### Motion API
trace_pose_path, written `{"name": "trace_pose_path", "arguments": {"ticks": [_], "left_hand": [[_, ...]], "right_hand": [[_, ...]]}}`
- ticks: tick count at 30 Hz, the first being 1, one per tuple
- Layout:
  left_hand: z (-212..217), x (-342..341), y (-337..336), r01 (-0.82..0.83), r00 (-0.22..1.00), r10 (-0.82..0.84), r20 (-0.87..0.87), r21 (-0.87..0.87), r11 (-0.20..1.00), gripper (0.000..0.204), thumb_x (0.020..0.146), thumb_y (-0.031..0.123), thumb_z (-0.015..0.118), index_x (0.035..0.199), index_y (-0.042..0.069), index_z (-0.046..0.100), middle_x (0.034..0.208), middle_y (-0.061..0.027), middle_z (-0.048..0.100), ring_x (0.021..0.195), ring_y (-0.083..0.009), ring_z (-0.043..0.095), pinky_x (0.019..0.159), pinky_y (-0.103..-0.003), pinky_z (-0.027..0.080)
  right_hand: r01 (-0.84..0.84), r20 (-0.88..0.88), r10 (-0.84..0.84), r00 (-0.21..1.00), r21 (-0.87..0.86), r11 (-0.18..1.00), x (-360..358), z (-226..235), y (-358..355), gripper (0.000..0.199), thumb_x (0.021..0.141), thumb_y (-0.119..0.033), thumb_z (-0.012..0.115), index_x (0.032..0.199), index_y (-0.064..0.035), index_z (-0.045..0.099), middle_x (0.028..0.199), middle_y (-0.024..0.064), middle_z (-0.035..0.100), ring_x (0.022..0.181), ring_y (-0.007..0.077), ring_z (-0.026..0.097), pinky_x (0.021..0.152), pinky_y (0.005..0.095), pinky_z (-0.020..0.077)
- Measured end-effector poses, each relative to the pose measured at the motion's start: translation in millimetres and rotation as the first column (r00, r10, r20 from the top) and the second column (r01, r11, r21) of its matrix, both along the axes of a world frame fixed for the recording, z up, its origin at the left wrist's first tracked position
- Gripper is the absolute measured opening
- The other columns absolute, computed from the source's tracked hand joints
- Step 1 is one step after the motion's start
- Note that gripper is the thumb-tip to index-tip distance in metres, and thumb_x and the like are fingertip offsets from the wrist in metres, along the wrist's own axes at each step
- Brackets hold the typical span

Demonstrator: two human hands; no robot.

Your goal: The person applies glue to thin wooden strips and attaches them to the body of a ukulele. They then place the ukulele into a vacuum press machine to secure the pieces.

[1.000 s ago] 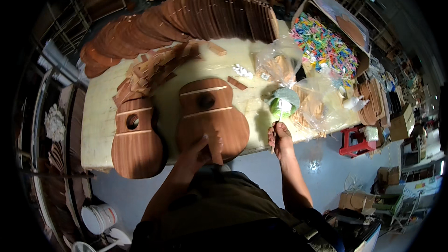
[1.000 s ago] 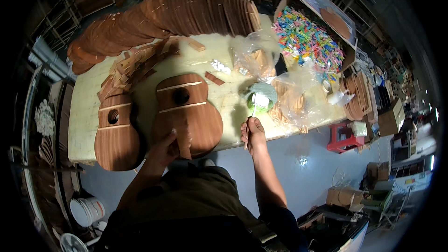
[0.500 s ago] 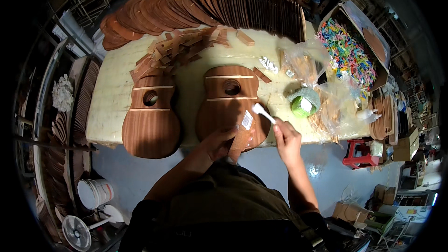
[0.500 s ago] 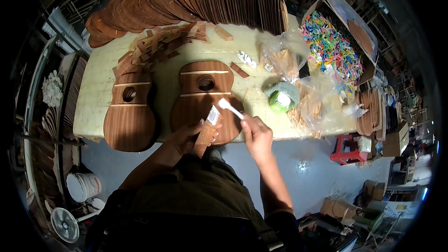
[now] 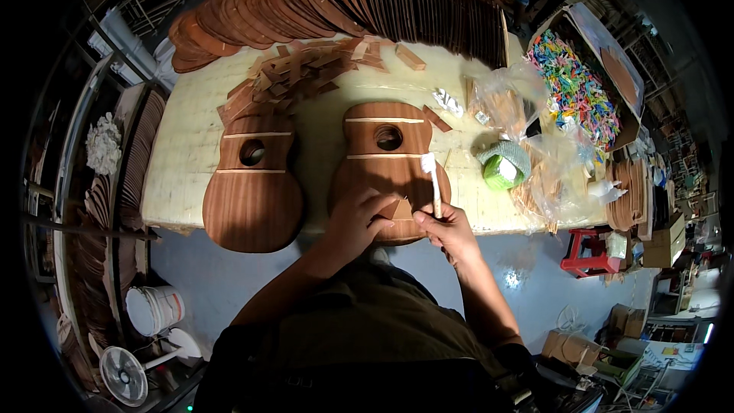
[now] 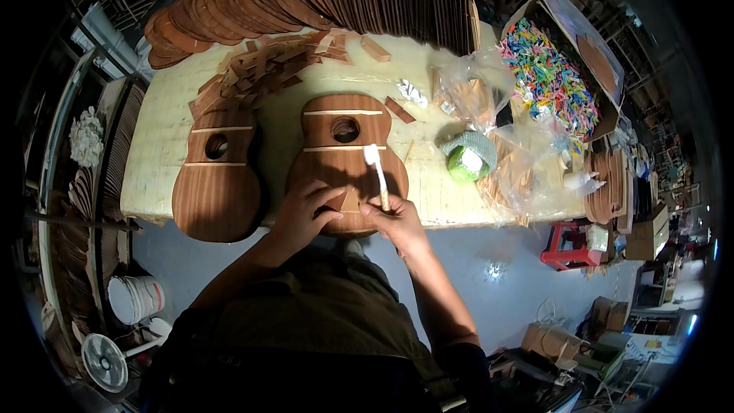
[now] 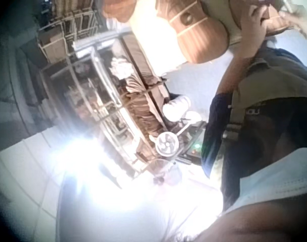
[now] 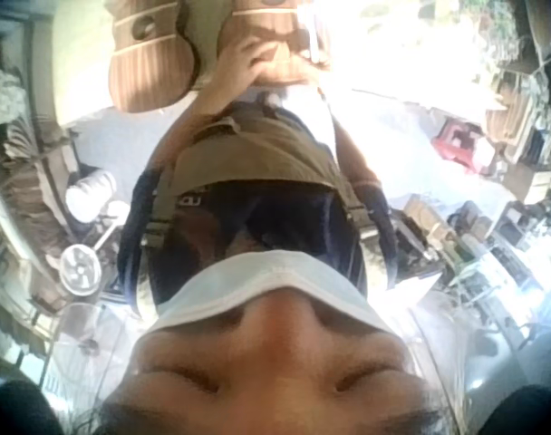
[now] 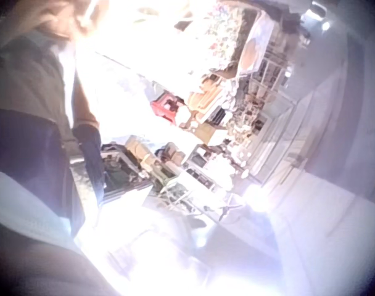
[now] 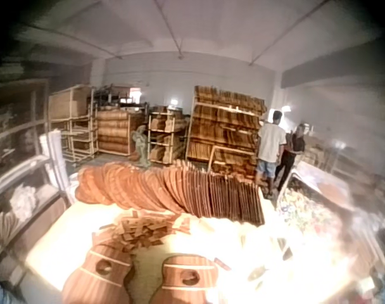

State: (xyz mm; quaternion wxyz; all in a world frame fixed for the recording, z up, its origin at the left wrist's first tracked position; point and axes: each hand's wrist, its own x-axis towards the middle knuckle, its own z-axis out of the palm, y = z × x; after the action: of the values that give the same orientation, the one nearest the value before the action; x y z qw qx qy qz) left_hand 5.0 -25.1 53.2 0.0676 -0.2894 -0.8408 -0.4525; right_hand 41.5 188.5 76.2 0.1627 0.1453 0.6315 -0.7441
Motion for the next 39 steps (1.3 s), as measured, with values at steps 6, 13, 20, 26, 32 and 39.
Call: {"name": "trace_pose_path", "arguments": {"ticks": [6, 13, 20, 26, 32, 39], "left_hand": [[-22.8, 10.5, -7.4, -0.112, 0.993, 0.113, 0.028, -0.038, 0.993, 0.043, 0.07, 0.016, 0.077, 0.11, 0.007, 0.063, 0.112, -0.0103, 0.058, 0.101, -0.0283, 0.057, 0.084, -0.038, 0.049], [-20.5, 6.9, -17.5, -0.045, 0.999, 0.039, -0.024, -0.399, 0.916, 0.042, 0.073, 0.02, 0.074, 0.111, 0.008, 0.061, 0.129, -0.0055, 0.054, 0.119, -0.0264, 0.049, 0.093, -0.038, 0.048], [-26.7, 3.3, -13.5, -0.01, 1.0, 0.017, 0.008, -0.516, 0.856, 0.043, 0.076, 0.023, 0.071, 0.114, 0.007, 0.057, 0.131, -0.0034, 0.054, 0.121, -0.0263, 0.047, 0.092, -0.037, 0.048], [-24.6, 1.1, -8.9, -0.008, 0.999, 0.027, 0.026, -0.551, 0.834, 0.041, 0.076, 0.021, 0.071, 0.111, 0.006, 0.056, 0.131, -0.0045, 0.054, 0.118, -0.0271, 0.049, 0.092, -0.037, 0.048], [-25.2, -0.9, -10.6, 0.004, 0.999, 0.014, 0.03, -0.53, 0.848, 0.041, 0.076, 0.02, 0.071, 0.112, 0.006, 0.055, 0.131, -0.0061, 0.054, 0.116, -0.0282, 0.049, 0.093, -0.037, 0.047], [-15.9, 0.1, -10.4, 0.008, 0.998, 0.023, 0.054, -0.508, 0.861, 0.039, 0.076, 0.019, 0.071, 0.109, 0.005, 0.056, 0.128, -0.007, 0.055, 0.113, -0.0289, 0.051, 0.092, -0.037, 0.047]], "right_hand": [[-0.056, 0.035, 0.051, 0.998, 0.161, 0.985, -14.8, -24.3, 2.2, 0.01, 0.082, -0.009, 0.071, 0.087, -0.0016, 0.066, 0.065, -0.0002, 0.059, 0.047, 0.0035, 0.042, 0.042, 0.0195, 0.0319], [-0.029, -0.055, 0.051, 0.997, 0.335, 0.942, -58.3, -72.3, 31.4, 0.011, 0.081, -0.009, 0.073, 0.084, -0.0002, 0.068, 0.068, 0.0031, 0.063, 0.057, 0.0065, 0.052, 0.05, 0.0214, 0.0392], [0.018, -0.162, 0.112, 0.98, 0.641, 0.767, -61.3, -86.2, 25.5, 0.013, 0.076, -0.013, 0.072, 0.083, -0.0017, 0.069, 0.073, 0.0119, 0.068, 0.066, 0.0205, 0.065, 0.065, 0.0319, 0.0504], [0.043, -0.209, 0.155, 0.966, 0.715, 0.698, -59.7, -88.6, 23.6, 0.018, 0.076, -0.018, 0.071, 0.085, -0.0026, 0.068, 0.079, 0.0168, 0.067, 0.073, 0.0307, 0.066, 0.069, 0.0366, 0.051], [0.078, -0.257, 0.182, 0.949, 0.752, 0.654, -61.2, -83.4, 19.6, 0.018, 0.075, -0.017, 0.072, 0.084, -0.0019, 0.067, 0.078, 0.0191, 0.065, 0.073, 0.0354, 0.064, 0.068, 0.0392, 0.0507], [0.066, -0.227, 0.165, 0.96, 0.755, 0.653, -59.8, -81.8, 19.4, 0.021, 0.074, -0.018, 0.074, 0.083, -0.0007, 0.066, 0.076, 0.0194, 0.064, 0.071, 0.0358, 0.063, 0.067, 0.04, 0.0508]]}}
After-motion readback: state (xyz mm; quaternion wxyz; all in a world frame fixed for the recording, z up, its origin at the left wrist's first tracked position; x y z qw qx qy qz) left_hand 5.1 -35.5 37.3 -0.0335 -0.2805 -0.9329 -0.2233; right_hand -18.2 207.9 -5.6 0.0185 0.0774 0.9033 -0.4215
